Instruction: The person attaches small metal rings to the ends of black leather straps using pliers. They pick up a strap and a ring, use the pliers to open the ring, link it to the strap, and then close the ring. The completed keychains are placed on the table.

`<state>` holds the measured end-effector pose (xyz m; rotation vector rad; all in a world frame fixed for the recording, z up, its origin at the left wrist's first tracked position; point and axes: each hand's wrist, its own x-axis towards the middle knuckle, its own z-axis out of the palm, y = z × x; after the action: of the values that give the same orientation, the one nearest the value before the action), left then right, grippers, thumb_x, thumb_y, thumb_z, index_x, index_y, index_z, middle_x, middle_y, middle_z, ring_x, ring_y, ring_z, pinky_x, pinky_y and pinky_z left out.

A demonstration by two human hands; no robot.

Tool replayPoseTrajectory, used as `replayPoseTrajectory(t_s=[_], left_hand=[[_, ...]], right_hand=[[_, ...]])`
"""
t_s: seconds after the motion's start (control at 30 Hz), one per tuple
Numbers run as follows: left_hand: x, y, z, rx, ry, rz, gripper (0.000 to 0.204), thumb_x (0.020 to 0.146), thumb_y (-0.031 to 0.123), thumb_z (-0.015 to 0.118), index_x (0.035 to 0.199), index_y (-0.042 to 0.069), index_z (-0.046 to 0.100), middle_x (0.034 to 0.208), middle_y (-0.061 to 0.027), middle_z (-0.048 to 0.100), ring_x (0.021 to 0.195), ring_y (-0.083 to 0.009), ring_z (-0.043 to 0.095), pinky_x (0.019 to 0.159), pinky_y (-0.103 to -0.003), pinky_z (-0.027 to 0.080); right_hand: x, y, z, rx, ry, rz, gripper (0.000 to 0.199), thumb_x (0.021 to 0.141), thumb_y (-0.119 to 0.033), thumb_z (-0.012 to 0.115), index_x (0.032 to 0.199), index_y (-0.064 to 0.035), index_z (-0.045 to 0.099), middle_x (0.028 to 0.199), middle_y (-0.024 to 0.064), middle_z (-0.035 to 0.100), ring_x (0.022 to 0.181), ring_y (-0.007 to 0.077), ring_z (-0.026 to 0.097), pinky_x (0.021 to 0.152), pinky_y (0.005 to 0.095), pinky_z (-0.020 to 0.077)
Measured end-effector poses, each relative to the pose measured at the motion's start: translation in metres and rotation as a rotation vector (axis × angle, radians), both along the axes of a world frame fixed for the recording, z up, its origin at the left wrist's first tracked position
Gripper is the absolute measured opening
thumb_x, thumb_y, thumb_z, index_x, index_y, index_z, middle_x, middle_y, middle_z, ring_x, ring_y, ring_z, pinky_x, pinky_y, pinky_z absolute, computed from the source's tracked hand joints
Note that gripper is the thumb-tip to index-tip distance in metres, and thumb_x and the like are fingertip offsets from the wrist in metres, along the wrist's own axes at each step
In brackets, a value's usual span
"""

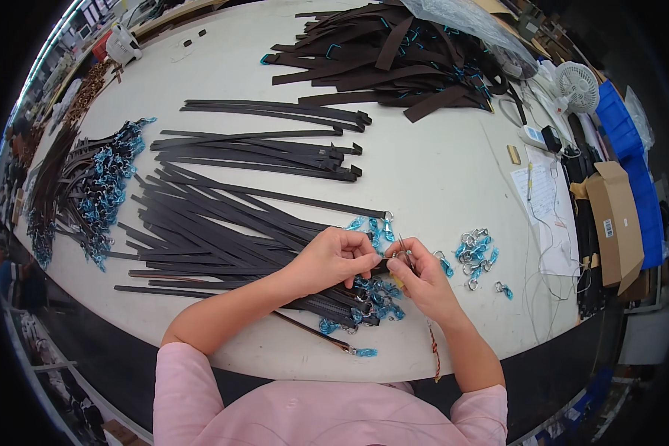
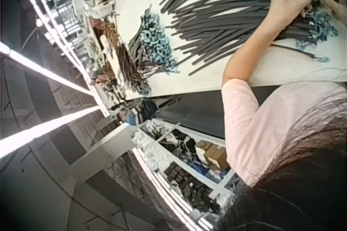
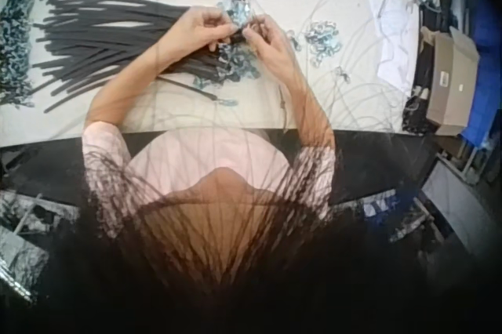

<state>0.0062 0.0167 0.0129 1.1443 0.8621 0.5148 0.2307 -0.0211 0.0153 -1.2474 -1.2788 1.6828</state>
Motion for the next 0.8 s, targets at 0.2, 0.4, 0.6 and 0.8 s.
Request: replayPoseTrajectory(t_s=[0.2,0.4,0.6,0.8], left_hand=[[0.000,0.000,0.005,0.010,0.035,-0.017,0.017,0.101,0.016,0.068,0.099,-0.001,0.069,0.085,-0.0066,0.073,0.062,-0.0059,0.059,0.057,-0.020,0.048],[-0.001,0.001,0.000,0.038,0.058,-0.028,0.019,0.101,0.014,0.067,0.108,-0.004,0.069,0.090,-0.0083,0.075,0.063,-0.0060,0.060,0.059,-0.021,0.050],[-0.002,-0.001,0.000,0.106,0.109,-0.022,0.025,0.097,0.013,0.065,0.113,-0.007,0.071,0.088,-0.0094,0.077,0.059,-0.0071,0.063,0.056,-0.023,0.052],[-0.005,0.000,-0.004,0.079,0.150,0.025,0.029,0.096,0.011,0.066,0.117,-0.008,0.070,0.088,-0.0097,0.077,0.059,-0.0079,0.065,0.056,-0.023,0.052]], right_hand=[[0.000,0.000,0.000,0.002,-0.003,-0.003,0.018,0.105,-0.015,0.063,0.119,-0.0071,0.057,0.080,-0.0086,0.047,0.063,-0.0016,0.039,0.050,0.0173,0.0276],[0.002,0.001,-0.004,-0.042,-0.009,-0.007,0.017,0.105,-0.015,0.063,0.120,-0.0071,0.057,0.082,-0.0083,0.051,0.064,-0.0023,0.039,0.051,0.0169,0.0278],[0.003,0.001,-0.007,0.144,-0.191,-0.060,0.028,0.103,-0.014,0.067,0.128,-0.0050,0.059,0.085,-0.0033,0.058,0.065,0.0029,0.048,0.055,0.0205,0.0363],[-0.002,-0.010,-0.001,0.717,-0.631,-0.223,0.043,0.096,-0.013,0.074,0.136,-0.0060,0.060,0.091,0.0092,0.068,0.067,0.0188,0.066,0.057,0.0320,0.0504]])
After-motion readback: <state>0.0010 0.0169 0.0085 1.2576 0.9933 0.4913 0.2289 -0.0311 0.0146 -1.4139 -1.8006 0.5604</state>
